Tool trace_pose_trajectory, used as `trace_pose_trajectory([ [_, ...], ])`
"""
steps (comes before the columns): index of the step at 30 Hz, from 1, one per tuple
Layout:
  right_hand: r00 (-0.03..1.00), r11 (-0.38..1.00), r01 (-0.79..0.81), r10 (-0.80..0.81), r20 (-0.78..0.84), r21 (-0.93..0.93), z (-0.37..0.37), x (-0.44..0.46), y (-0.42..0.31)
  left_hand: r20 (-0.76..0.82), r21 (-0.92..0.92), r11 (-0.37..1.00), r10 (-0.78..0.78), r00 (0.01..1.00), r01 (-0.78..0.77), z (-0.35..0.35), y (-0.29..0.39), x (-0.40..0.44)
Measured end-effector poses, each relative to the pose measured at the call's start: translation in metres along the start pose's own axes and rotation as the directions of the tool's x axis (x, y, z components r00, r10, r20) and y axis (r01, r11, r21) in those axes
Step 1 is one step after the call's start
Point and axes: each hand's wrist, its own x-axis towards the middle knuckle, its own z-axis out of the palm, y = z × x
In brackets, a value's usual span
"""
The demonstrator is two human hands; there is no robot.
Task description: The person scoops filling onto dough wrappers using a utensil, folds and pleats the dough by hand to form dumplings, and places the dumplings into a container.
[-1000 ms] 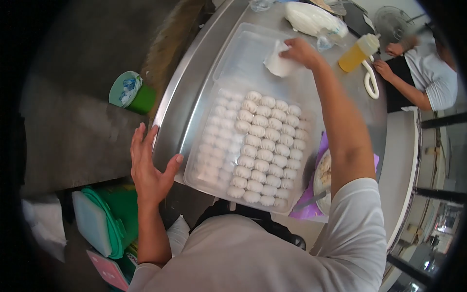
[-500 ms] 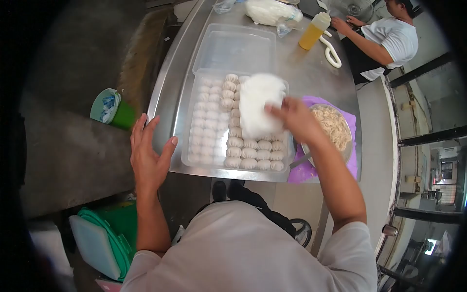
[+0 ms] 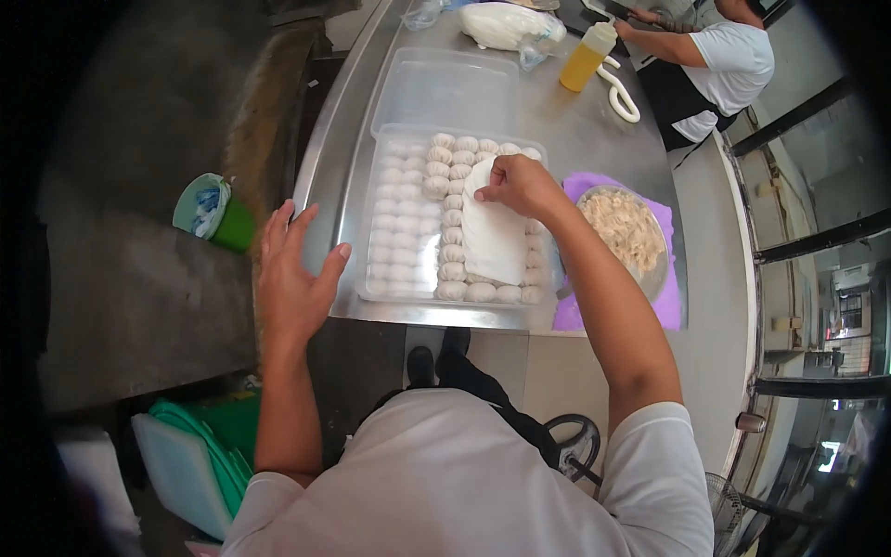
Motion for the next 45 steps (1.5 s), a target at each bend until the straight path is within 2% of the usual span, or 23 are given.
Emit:
trace_pose_trajectory([
  [5, 0.998, 0.997, 0.049, -0.052, 0.044, 0.058, 0.006, 0.023, 0.028, -0.02, -0.004, 1.0, 0.023, 1.0, -0.023, 0.006, -0.006, 0.0],
  [7, 0.998, 0.995, 0.042, -0.047, 0.048, 0.089, 0.004, 0.016, 0.016, -0.017, -0.021, 0.999, 0.03, 0.999, -0.031, 0.006, -0.006, 0.0],
  [9, 0.996, 0.995, 0.087, -0.086, 0.037, -0.044, 0.001, 0.007, 0.002, -0.026, -0.009, 0.999, 0.044, 0.999, -0.045, 0.007, -0.006, 0.001],
  [10, 0.996, 0.995, 0.085, -0.084, 0.036, -0.046, 0.002, 0.011, 0.009, -0.025, -0.012, 0.999, 0.045, 0.999, -0.045, 0.007, -0.006, 0.001],
  [13, 0.986, 0.986, 0.165, -0.165, 0.0, 0.028, 0.008, 0.017, 0.018, -0.029, -0.01, 0.998, 0.054, 0.998, -0.054, 0.007, -0.007, 0.001],
  [15, 0.976, 0.984, 0.173, -0.178, -0.123, -0.052, 0.009, 0.012, 0.015, -0.031, -0.013, 0.998, 0.063, 0.998, -0.063, 0.007, -0.007, 0.001],
  [16, 0.976, 0.984, 0.169, -0.175, -0.126, -0.053, 0.009, 0.011, 0.017, -0.03, -0.015, 0.998, 0.067, 0.997, -0.067, 0.007, -0.007, 0.002],
  [18, 0.925, 0.932, 0.358, -0.345, -0.161, 0.056, 0.015, 0.015, 0.023, -0.029, -0.027, 0.998, 0.059, 0.998, -0.059, 0.007, -0.007, 0.001],
  [21, 0.949, 0.952, 0.295, -0.282, -0.142, 0.084, 0.016, 0.029, 0.04, -0.028, -0.037, 0.998, 0.055, 0.998, -0.056, 0.008, -0.007, 0.001],
  [22, 0.948, 0.951, 0.297, -0.284, -0.142, 0.083, 0.012, 0.023, 0.026, -0.03, -0.036, 0.998, 0.055, 0.998, -0.056, 0.008, -0.007, 0.001],
  [24, 0.995, 0.996, 0.065, -0.069, -0.075, -0.059, 0.003, 0.01, 0.002, -0.033, -0.032, 0.998, 0.049, 0.998, -0.05, 0.009, -0.007, 0.002],
  [28, 0.969, 0.987, 0.112, -0.133, -0.208, -0.112, 0.003, 0.023, 0.032, -0.048, 0.025, 0.998, 0.062, 0.997, -0.061, 0.009, -0.006, 0.0],
  [30, 0.971, 0.954, 0.012, 0.06, -0.229, 0.3, -0.01, 0.025, 0.049, -0.058, 0.027, 0.997, 0.074, 0.996, -0.073, 0.008, -0.007, -0.001],
  [31, 0.959, 0.824, -0.059, 0.204, -0.198, 0.564, -0.015, 0.024, 0.054, -0.057, 0.024, 0.997, 0.081, 0.995, -0.079, 0.007, -0.007, -0.001],
  [32, 0.957, 0.824, -0.058, 0.207, -0.204, 0.564, -0.022, 0.021, 0.06, -0.059, -0.001, 0.997, 0.08, 0.995, -0.08, 0.006, -0.008, -0.001],
  [34, 0.952, 0.602, 0.022, 0.231, -0.201, 0.798, -0.042, 0.012, 0.077, -0.062, -0.027, 0.995, 0.09, 0.994, -0.091, 0.005, -0.008, -0.001],
  [36, 0.949, 0.61, 0.028, 0.233, -0.213, 0.792, -0.065, -0.015, 0.078, -0.055, -0.045, 0.996, 0.073, 0.996, -0.076, 0.006, -0.007, 0.0],
  [38, 0.963, 0.547, 0.082, 0.172, -0.207, 0.833, -0.074, -0.039, 0.072, -0.063, -0.05, 0.991, 0.122, 0.991, -0.125, 0.009, -0.004, 0.002],
  [39, 0.957, 0.54, 0.091, 0.186, -0.224, 0.837, -0.077, -0.05, 0.068, -0.076, -0.124, 0.983, 0.13, 0.989, -0.139, 0.011, 0.002, 0.003],
  [41, 0.964, 0.431, 0.174, 0.111, -0.243, 0.886, -0.081, -0.07, 0.062, -0.109, -0.331, 0.924, 0.163, 0.981, -0.191, 0.016, 0.03, 0.004],
  [42, 0.961, 0.425, 0.177, 0.119, -0.249, 0.888, -0.083, -0.079, 0.061, -0.104, -0.329, 0.923, 0.174, 0.979, -0.199, 0.021, 0.051, 0.006],
  [44, 0.983, 0.263, 0.156, 0.051, -0.176, 0.952, -0.088, -0.094, 0.059, 0.175, -0.724, 0.687, 0.27, 0.947, -0.062, 0.035, 0.093, 0.017],
  [45, 0.982, 0.257, 0.159, 0.054, -0.179, 0.953, -0.09, -0.104, 0.056, 0.177, -0.721, 0.689, 0.275, 0.945, -0.065, 0.048, 0.114, 0.022],
])
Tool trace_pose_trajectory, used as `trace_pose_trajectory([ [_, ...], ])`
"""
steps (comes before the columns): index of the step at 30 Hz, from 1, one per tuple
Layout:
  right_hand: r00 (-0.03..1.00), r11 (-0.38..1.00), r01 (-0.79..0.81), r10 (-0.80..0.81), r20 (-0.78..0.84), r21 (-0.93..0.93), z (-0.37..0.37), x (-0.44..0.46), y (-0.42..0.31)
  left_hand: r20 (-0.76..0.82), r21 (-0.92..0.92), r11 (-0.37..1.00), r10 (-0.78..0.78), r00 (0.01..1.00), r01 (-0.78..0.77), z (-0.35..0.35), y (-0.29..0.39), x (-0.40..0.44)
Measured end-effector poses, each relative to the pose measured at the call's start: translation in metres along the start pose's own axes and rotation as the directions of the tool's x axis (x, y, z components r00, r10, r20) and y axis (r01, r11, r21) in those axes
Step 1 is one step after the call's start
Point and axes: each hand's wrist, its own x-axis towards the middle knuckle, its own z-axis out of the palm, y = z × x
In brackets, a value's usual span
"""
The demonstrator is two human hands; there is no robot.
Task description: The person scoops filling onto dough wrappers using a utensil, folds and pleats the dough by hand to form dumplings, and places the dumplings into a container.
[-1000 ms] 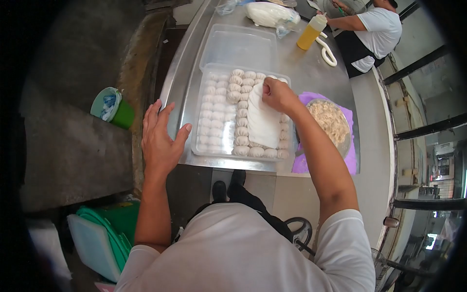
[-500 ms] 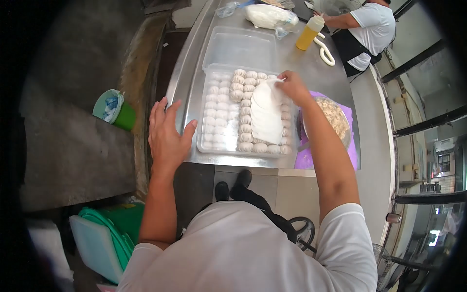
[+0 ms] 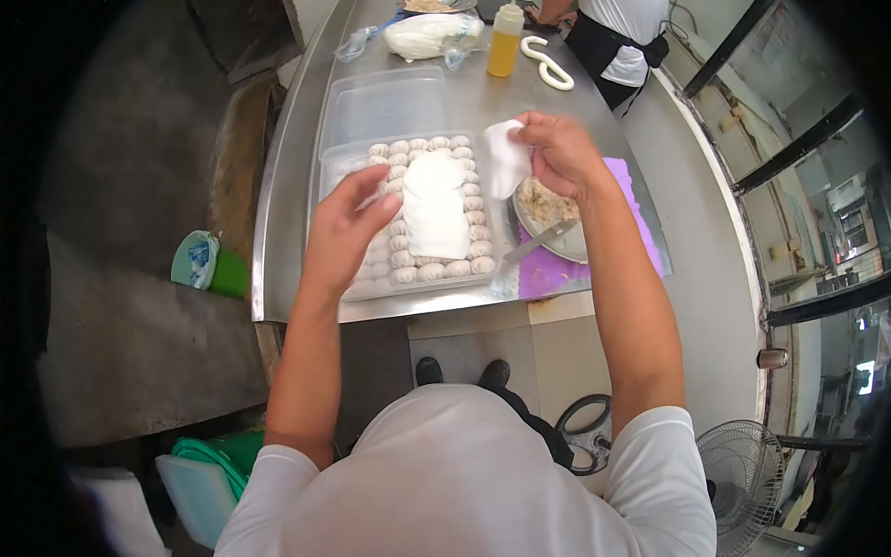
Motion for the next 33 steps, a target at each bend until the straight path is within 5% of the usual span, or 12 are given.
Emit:
trace_pose_trajectory([
  [2, 0.98, 0.986, -0.129, 0.111, 0.167, 0.102, -0.001, -0.024, -0.003, 0.185, -0.573, 0.786, -0.153, 0.971, 0.233, 0.046, 0.002, 0.023],
  [3, 0.981, 0.985, -0.129, 0.11, 0.157, 0.116, -0.006, -0.033, 0.002, 0.2, -0.564, 0.788, -0.157, 0.967, 0.244, 0.064, 0.002, 0.03],
  [5, 0.948, 0.968, -0.195, 0.144, 0.284, 0.16, -0.021, -0.053, 0.006, 0.548, -0.629, 0.538, -0.206, 0.811, 0.562, 0.101, 0.004, 0.037],
  [7, 0.962, 0.971, -0.172, 0.128, 0.242, 0.169, -0.047, -0.073, 0.02, 0.557, -0.618, 0.542, -0.211, 0.804, 0.57, 0.128, 0.011, 0.031],
  [11, 0.983, 0.96, -0.181, 0.172, 0.058, 0.215, -0.092, -0.126, 0.053, 0.476, -0.392, 0.774, -0.292, 0.829, 0.498, 0.169, 0.023, 0.023],
  [14, 0.96, 0.748, -0.268, 0.263, 0.099, 0.607, -0.098, -0.153, 0.086, 0.425, 0.083, 0.987, 0.088, 0.901, -0.135, 0.217, 0.04, -0.004],
  [17, 0.959, 0.676, -0.149, 0.278, -0.062, 0.721, -0.102, -0.172, 0.1, 0.681, 0.219, 0.924, 0.086, 0.727, -0.314, 0.238, 0.074, -0.024],
  [19, 0.964, 0.647, -0.14, 0.261, -0.045, 0.749, -0.116, -0.192, 0.1, 0.648, 0.217, 0.962, -0.016, 0.762, -0.164, 0.24, 0.074, -0.014],
  [24, 0.965, 0.55, -0.084, 0.252, -0.069, 0.831, -0.16, -0.216, 0.112, 0.474, 0.807, 0.466, -0.146, 0.869, -0.362, 0.25, 0.019, -0.012],
  [26, 0.979, 0.466, -0.065, 0.201, -0.034, 0.882, -0.175, -0.222, 0.115, 0.481, 0.782, 0.536, -0.194, 0.855, -0.319, 0.258, 0.01, -0.013],
  [31, 0.933, 0.85, -0.037, 0.217, -0.286, 0.526, -0.199, -0.234, 0.122, 0.545, 0.735, 0.614, -0.283, 0.789, -0.288, 0.259, 0.05, 0.014],
  [33, 0.93, 0.838, 0.006, 0.197, -0.311, 0.546, -0.202, -0.237, 0.124, 0.619, 0.632, 0.676, -0.146, 0.771, -0.379, 0.272, 0.059, 0.037],
])
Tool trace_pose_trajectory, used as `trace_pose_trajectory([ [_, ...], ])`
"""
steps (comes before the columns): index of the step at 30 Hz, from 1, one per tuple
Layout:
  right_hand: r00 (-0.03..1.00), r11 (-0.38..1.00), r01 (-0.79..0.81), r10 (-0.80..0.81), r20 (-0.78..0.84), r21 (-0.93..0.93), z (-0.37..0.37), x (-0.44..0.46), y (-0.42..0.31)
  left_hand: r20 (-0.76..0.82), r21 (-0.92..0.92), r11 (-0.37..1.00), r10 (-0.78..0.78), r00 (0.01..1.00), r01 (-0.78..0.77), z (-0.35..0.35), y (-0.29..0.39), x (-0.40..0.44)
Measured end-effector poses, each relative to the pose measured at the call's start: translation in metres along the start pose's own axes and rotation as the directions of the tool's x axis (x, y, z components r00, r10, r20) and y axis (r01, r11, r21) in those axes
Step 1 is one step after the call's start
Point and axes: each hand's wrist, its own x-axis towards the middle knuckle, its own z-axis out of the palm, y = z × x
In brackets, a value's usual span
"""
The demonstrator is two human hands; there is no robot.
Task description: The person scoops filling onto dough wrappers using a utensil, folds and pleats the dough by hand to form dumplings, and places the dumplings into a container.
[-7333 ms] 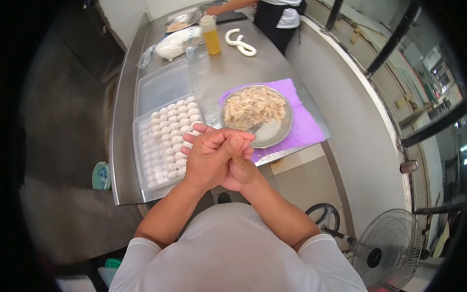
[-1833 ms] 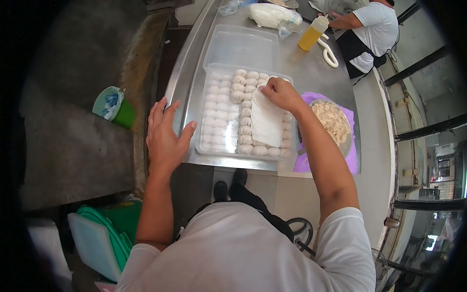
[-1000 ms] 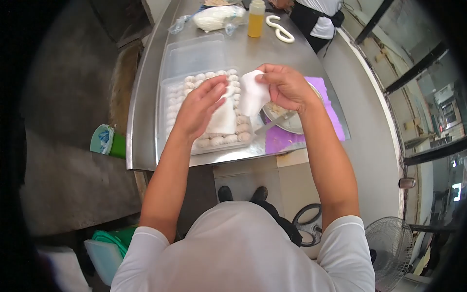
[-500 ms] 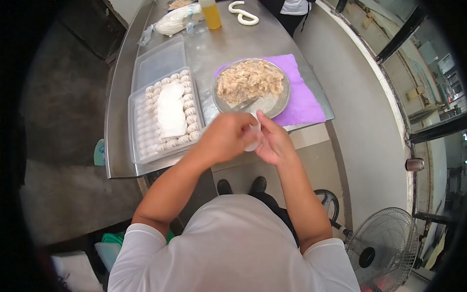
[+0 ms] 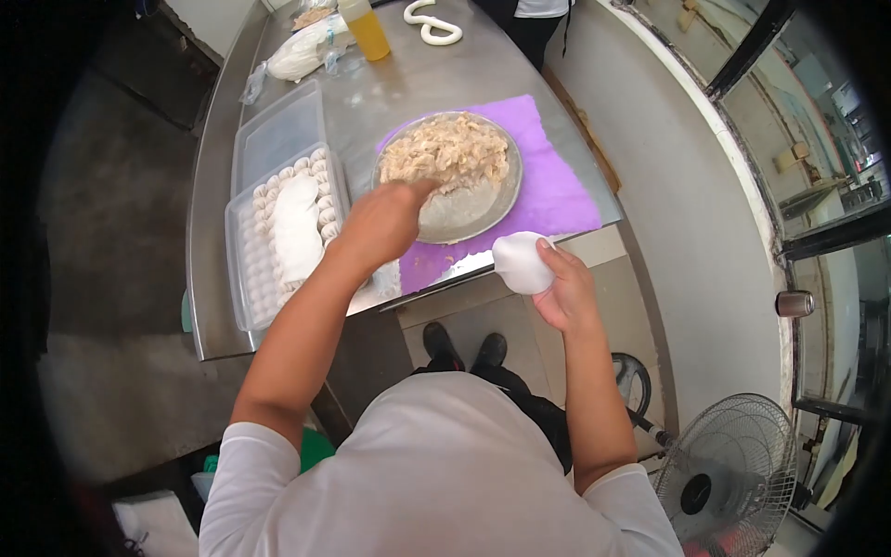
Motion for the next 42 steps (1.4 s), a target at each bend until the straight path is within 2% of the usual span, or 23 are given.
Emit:
trace_pose_trajectory([
  [1, 1.0, 0.999, 0.029, -0.029, -0.005, 0.032, 0.0, 0.001, -0.003, -0.068, 0.008, 0.999, 0.039, 0.997, -0.038, 0.005, 0.001, 0.017],
  [2, 0.999, 0.999, 0.032, -0.032, -0.008, 0.028, 0.001, 0.001, -0.006, -0.07, 0.004, 0.999, 0.042, 0.997, -0.042, 0.009, 0.004, 0.033],
  [4, 0.999, 0.976, 0.0, -0.009, 0.043, 0.216, 0.007, -0.002, -0.005, -0.002, 0.071, 0.998, 0.0, 1.0, 0.0, 0.016, 0.007, 0.053],
  [5, 0.999, 0.976, 0.001, -0.009, 0.035, 0.219, 0.006, -0.002, -0.005, 0.005, 0.069, 0.998, 0.004, 1.0, -0.004, 0.02, 0.005, 0.052],
  [7, 0.998, 0.976, 0.032, -0.043, 0.044, 0.215, 0.0, -0.001, -0.006, 0.145, 0.103, 0.992, 0.063, 0.987, -0.078, 0.023, 0.003, 0.047],
  [8, 0.998, 0.975, 0.036, -0.046, 0.039, 0.219, -0.003, 0.0, -0.008, 0.149, 0.105, 0.991, 0.068, 0.986, -0.084, 0.023, 0.001, 0.047],
  [10, 0.998, 0.968, 0.029, -0.041, 0.044, 0.249, -0.007, 0.0, -0.009, 0.063, 0.017, 0.999, 0.032, 0.998, -0.033, 0.019, -0.006, 0.042],
  [14, 0.999, 0.968, 0.019, -0.027, 0.029, 0.249, -0.008, 0.008, -0.011, 0.157, 0.048, 0.998, 0.024, 0.987, -0.032, 0.024, -0.02, 0.038],
  [16, 1.0, 0.967, 0.015, -0.014, -0.007, 0.254, -0.008, 0.011, -0.009, 0.156, -0.107, 0.994, 0.025, 0.987, -0.008, 0.03, -0.03, 0.024],
  [20, 0.999, 0.961, 0.013, -0.004, -0.033, 0.276, -0.004, 0.029, -0.001, 0.185, -0.247, 0.969, 0.018, 0.982, 0.029, 0.041, -0.038, 0.003],
  [22, 0.996, 0.97, 0.047, -0.028, -0.08, 0.239, 0.005, 0.039, 0.001, 0.09, -0.477, 0.879, 0.038, 0.995, 0.009, 0.046, -0.037, -0.009],
  [25, 0.995, 0.973, 0.052, -0.03, -0.098, 0.225, 0.026, 0.045, -0.007, 0.056, -0.567, 0.823, 0.005, 0.998, 0.028, 0.048, -0.014, -0.033],
  [26, 0.995, 0.974, 0.049, -0.028, -0.094, 0.222, 0.03, 0.048, -0.008, 0.053, -0.568, 0.823, 0.001, 0.999, 0.029, 0.052, -0.008, -0.04],
  [28, 0.98, 0.984, 0.053, -0.018, -0.198, 0.172, 0.035, 0.053, -0.008, -0.083, -0.337, 0.932, 0.114, 0.99, -0.135, 0.059, 0.0, -0.05],
  [29, 0.98, 0.984, 0.05, -0.016, -0.198, 0.17, 0.036, 0.053, -0.009, -0.159, -0.333, 0.924, 0.139, 0.977, -0.185, 0.061, -0.003, -0.053],
  [32, 0.977, 0.984, 0.047, -0.01, -0.213, 0.17, 0.033, 0.045, -0.008, -0.116, -0.361, 0.926, 0.078, 0.99, -0.115, 0.028, -0.007, -0.057],
  [35, 0.986, 0.985, 0.008, 0.021, -0.167, 0.171, 0.025, 0.037, -0.011, -0.116, -0.375, 0.92, 0.077, 0.99, -0.115, 0.012, 0.0, -0.059],
  [37, 0.998, 0.982, -0.026, 0.037, -0.055, 0.187, 0.029, 0.029, -0.015, -0.084, -0.395, 0.913, 0.073, 0.994, -0.101, 0.012, 0.006, -0.06],
  [39, 0.998, 0.981, -0.041, 0.049, -0.037, 0.19, 0.033, 0.026, -0.017, -0.065, -0.235, 0.957, 0.16, 0.985, -0.171, 0.017, 0.012, -0.06],
  [42, 0.998, 0.98, -0.059, 0.065, -0.027, 0.188, 0.037, 0.024, -0.019, -0.01, -0.159, 0.979, 0.131, 0.991, -0.131, -0.005, 0.009, -0.063],
])
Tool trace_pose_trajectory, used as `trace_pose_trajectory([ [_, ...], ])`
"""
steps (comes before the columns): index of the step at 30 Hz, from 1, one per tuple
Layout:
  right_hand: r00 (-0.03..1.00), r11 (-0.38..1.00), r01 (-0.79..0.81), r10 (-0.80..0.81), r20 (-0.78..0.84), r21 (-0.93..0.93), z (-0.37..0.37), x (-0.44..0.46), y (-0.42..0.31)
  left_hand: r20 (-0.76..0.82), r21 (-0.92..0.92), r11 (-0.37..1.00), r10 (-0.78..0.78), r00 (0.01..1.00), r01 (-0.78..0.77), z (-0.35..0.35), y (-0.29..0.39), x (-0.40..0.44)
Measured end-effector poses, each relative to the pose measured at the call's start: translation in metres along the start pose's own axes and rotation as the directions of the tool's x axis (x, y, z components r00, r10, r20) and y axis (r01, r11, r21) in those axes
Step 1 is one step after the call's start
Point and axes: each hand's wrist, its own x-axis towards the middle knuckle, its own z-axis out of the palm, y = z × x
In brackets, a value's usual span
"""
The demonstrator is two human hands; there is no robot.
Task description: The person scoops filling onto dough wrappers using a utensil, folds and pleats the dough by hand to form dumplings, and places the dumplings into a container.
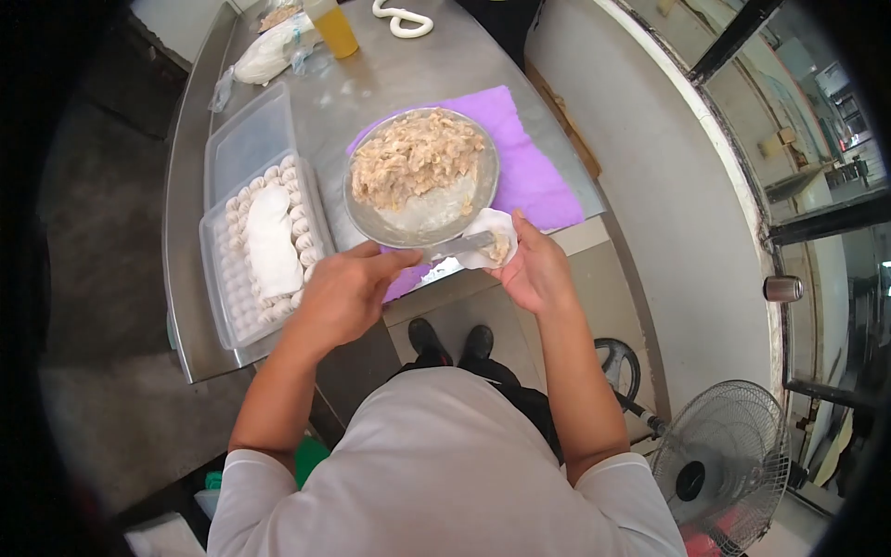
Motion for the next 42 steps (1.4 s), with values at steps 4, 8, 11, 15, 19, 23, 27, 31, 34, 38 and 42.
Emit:
trace_pose_trajectory([
  [4, 0.996, 0.995, -0.087, 0.086, 0.027, 0.055, -0.002, -0.001, 0.001, -0.034, 0.05, 0.99, 0.135, 0.99, -0.134, -0.01, 0.0, -0.005],
  [8, 0.999, 0.999, -0.042, 0.042, -0.001, 0.013, 0.005, -0.007, 0.006, 0.001, 0.059, 0.993, 0.103, 0.995, -0.103, -0.018, 0.008, -0.007],
  [11, 0.995, 0.996, -0.053, 0.059, 0.078, -0.077, 0.008, -0.005, 0.01, -0.003, 0.049, 0.995, 0.082, 0.997, -0.081, -0.01, 0.001, -0.008],
  [15, 0.998, 0.992, 0.001, 0.006, 0.055, -0.124, -0.006, -0.001, 0.012, 0.001, 0.08, 0.997, 0.009, 1.0, -0.009, -0.02, -0.015, -0.006],
  [19, 1.0, 0.986, 0.022, -0.02, 0.013, -0.166, 0.008, -0.004, 0.011, -0.086, 0.158, 0.973, -0.157, 0.984, 0.169, 0.03, -0.061, 0.018],
  [23, 0.999, 0.994, -0.006, 0.01, 0.038, -0.107, 0.036, -0.019, 0.005, -0.191, -0.049, 0.974, -0.228, 0.955, 0.223, 0.039, -0.044, 0.029],
  [27, 0.993, 0.991, -0.034, 0.049, 0.111, -0.13, 0.053, -0.015, 0.019, 0.358, -0.931, -0.176, -0.26, 0.897, 0.321, 0.057, -0.016, 0.023],
  [31, 0.98, 0.885, 0.112, -0.023, 0.198, -0.451, 0.052, -0.015, 0.03, 0.308, -0.927, -0.314, -0.319, 0.896, 0.206, 0.055, -0.024, 0.017],
  [34, 0.917, 0.787, 0.281, -0.05, 0.397, -0.55, 0.059, -0.031, 0.033, 0.332, -0.904, -0.378, -0.328, 0.884, 0.199, 0.04, -0.028, -0.002],
  [38, 0.832, 0.505, 0.534, -0.167, 0.53, -0.678, 0.062, -0.037, 0.054, 0.327, -0.9, -0.397, -0.343, 0.881, 0.18, 0.023, -0.021, -0.032],
  [42, 0.798, 0.692, 0.539, -0.235, 0.556, -0.48, 0.081, -0.052, 0.065, 0.17, -0.931, -0.361, -0.282, 0.944, 0.06, 0.016, -0.006, -0.069],
])
